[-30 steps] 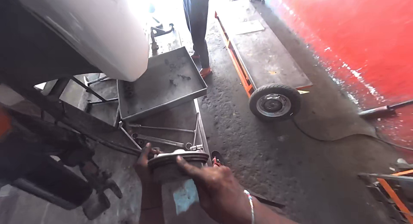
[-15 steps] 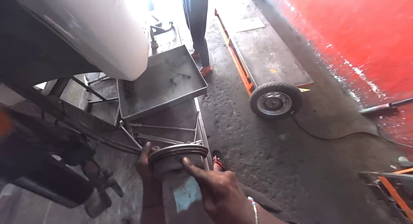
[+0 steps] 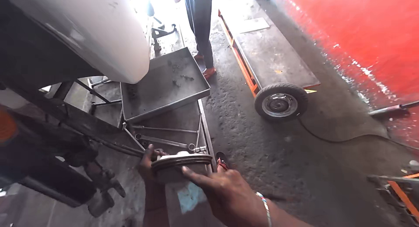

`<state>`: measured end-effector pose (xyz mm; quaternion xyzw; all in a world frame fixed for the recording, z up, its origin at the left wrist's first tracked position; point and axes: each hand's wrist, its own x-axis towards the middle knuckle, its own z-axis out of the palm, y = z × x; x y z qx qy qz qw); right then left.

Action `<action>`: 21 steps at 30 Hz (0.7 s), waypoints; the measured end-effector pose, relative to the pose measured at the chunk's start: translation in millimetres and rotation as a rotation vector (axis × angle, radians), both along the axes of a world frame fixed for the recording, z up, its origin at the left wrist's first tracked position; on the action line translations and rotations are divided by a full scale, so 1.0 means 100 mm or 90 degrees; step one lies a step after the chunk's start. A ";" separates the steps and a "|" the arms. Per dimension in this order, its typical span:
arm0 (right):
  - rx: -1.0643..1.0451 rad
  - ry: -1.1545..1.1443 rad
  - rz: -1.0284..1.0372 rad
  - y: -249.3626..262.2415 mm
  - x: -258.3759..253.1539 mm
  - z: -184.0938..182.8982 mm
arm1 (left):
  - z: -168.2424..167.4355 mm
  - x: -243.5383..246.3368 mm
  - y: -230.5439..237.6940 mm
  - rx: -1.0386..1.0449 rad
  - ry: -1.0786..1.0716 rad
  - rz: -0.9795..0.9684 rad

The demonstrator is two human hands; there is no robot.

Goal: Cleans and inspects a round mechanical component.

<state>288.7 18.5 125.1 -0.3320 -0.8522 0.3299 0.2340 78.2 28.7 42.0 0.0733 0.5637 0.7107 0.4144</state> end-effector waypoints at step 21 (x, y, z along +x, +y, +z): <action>-0.042 0.117 -0.037 -0.04 0.02 -0.15 | -0.06 -0.01 -0.06 0.007 0.030 0.007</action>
